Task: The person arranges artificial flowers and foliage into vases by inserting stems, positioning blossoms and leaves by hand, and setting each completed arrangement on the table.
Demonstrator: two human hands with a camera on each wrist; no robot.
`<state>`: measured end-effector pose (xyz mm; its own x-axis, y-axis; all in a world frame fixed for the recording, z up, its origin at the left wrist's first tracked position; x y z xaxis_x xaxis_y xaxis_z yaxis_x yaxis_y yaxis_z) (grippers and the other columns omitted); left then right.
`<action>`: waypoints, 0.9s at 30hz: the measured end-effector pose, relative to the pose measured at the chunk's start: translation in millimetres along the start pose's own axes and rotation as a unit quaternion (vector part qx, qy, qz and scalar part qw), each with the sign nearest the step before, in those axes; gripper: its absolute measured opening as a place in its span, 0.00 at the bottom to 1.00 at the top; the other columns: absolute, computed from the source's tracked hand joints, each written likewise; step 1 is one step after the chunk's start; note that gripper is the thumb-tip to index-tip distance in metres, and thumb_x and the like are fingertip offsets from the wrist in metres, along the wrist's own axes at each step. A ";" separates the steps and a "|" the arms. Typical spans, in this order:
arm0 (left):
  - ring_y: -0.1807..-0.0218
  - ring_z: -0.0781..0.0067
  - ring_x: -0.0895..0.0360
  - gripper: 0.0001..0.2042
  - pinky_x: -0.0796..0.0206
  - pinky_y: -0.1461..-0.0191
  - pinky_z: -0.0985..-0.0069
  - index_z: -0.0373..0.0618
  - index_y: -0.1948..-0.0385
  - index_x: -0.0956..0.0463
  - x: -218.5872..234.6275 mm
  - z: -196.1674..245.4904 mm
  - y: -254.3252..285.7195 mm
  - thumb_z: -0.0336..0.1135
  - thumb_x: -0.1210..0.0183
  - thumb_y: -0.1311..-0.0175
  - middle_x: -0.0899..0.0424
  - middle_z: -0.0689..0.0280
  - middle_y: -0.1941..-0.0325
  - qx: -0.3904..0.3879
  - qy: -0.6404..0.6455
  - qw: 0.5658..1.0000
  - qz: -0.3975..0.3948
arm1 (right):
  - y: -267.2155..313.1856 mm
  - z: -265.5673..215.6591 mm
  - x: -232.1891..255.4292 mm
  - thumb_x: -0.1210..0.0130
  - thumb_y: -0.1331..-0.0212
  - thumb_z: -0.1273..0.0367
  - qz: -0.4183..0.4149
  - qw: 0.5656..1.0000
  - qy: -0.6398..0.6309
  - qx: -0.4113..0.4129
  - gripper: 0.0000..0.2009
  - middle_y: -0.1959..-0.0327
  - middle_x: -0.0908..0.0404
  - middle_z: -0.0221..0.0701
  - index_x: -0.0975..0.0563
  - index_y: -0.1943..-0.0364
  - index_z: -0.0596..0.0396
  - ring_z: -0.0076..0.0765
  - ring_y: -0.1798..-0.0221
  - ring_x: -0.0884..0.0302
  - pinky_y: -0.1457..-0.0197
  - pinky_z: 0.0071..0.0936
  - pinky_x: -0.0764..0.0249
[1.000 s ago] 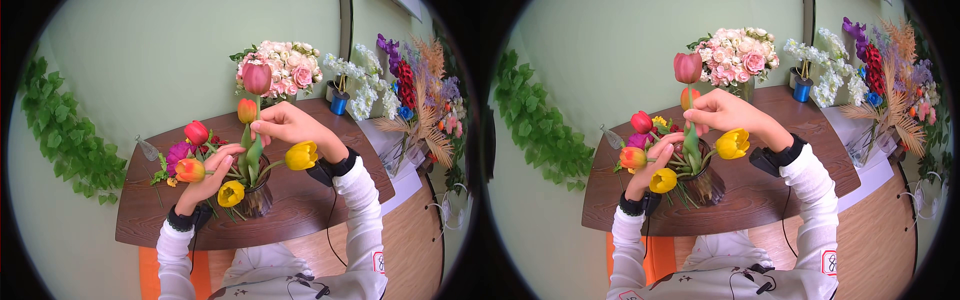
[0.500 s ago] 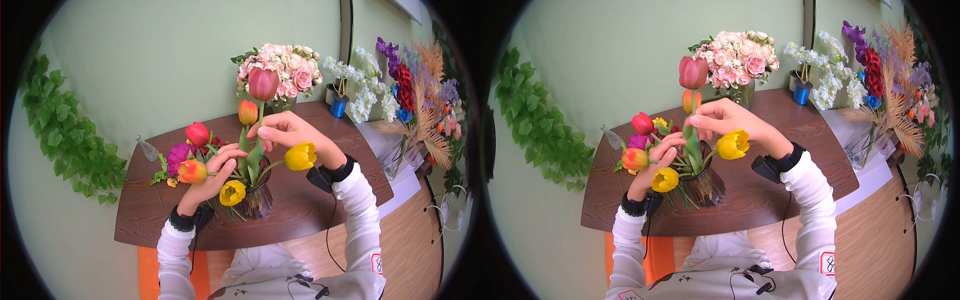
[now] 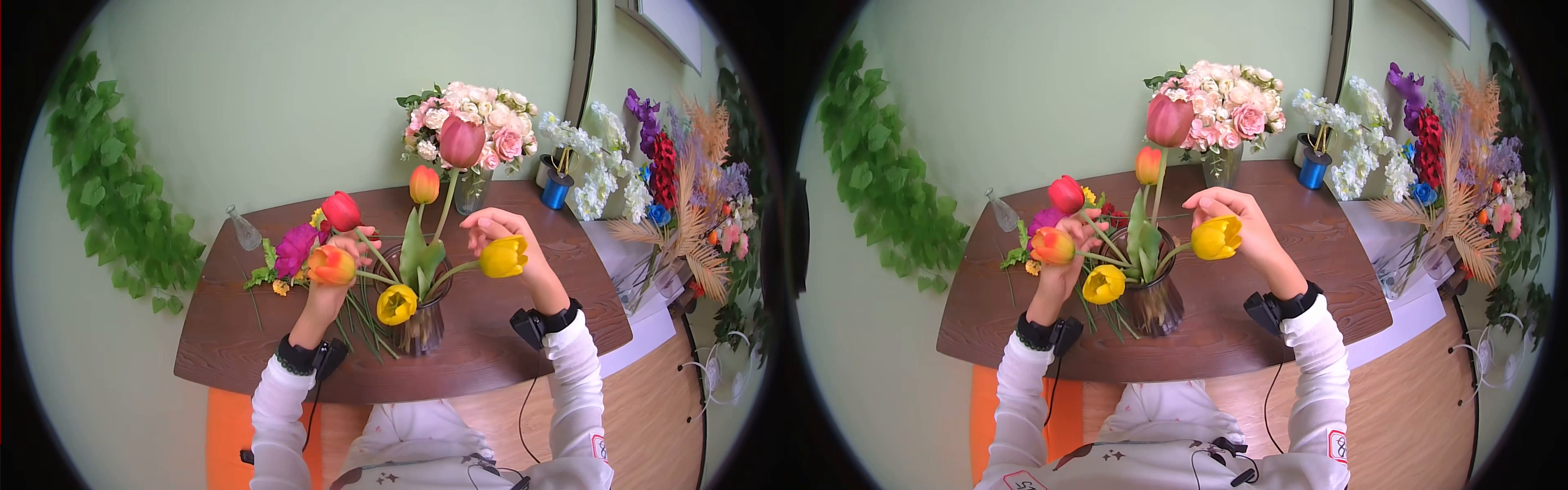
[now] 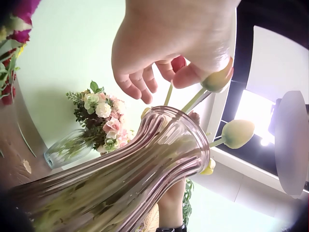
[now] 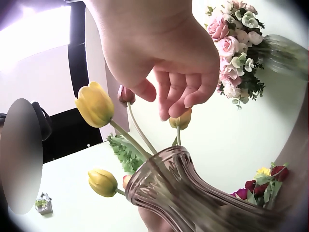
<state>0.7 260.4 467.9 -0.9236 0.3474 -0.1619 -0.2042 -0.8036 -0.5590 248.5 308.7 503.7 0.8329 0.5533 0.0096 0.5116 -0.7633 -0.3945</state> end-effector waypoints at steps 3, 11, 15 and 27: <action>0.44 0.63 0.33 0.20 0.42 0.42 0.68 0.42 0.52 0.37 -2.2 -9.7 -14.3 0.38 0.45 0.44 0.34 0.56 0.44 0.106 -0.040 0.991 0.065 | -1.1 3.2 -8.3 0.51 0.40 0.64 0.027 0.999 0.028 -0.022 0.11 0.77 0.25 0.26 0.23 0.63 0.58 0.17 0.73 0.29 0.70 0.16 0.32; 0.53 0.76 0.26 0.19 0.31 0.53 0.79 0.36 0.50 0.35 -43.8 -16.6 -45.2 0.41 0.53 0.35 0.26 0.61 0.52 0.214 0.098 0.970 -0.051 | -11.3 3.6 -37.5 0.48 0.42 0.69 -0.054 0.993 0.078 0.069 0.08 0.69 0.24 0.23 0.23 0.62 0.58 0.17 0.65 0.29 0.60 0.15 0.32; 0.61 0.80 0.23 0.18 0.28 0.62 0.82 0.37 0.51 0.33 -43.0 -27.2 -47.0 0.41 0.53 0.36 0.24 0.64 0.56 0.248 0.131 0.959 -0.044 | -10.1 12.9 -41.9 0.48 0.43 0.70 -0.032 0.998 0.057 0.016 0.08 0.68 0.23 0.28 0.22 0.66 0.61 0.22 0.61 0.28 0.56 0.22 0.31; 0.67 0.80 0.22 0.13 0.28 0.66 0.84 0.40 0.55 0.29 -30.2 -52.0 -52.5 0.38 0.50 0.37 0.21 0.67 0.63 0.280 0.147 0.946 -0.074 | -9.3 13.5 -45.4 0.47 0.42 0.69 -0.016 0.998 0.051 0.032 0.07 0.70 0.24 0.22 0.22 0.66 0.58 0.14 0.68 0.32 0.64 0.14 0.34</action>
<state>56.1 317.2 459.9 -0.7584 0.5285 -0.3814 -0.5394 -0.8375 -0.0878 203.1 295.2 494.6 0.8356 0.5371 0.1153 0.5260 -0.7217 -0.4500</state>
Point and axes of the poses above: each hand's wrist, its own y-axis away from the middle knuckle, its own x-axis out of the back of the hand, z = x × y, the point moved 5 cm from there along -y, towards the middle knuckle
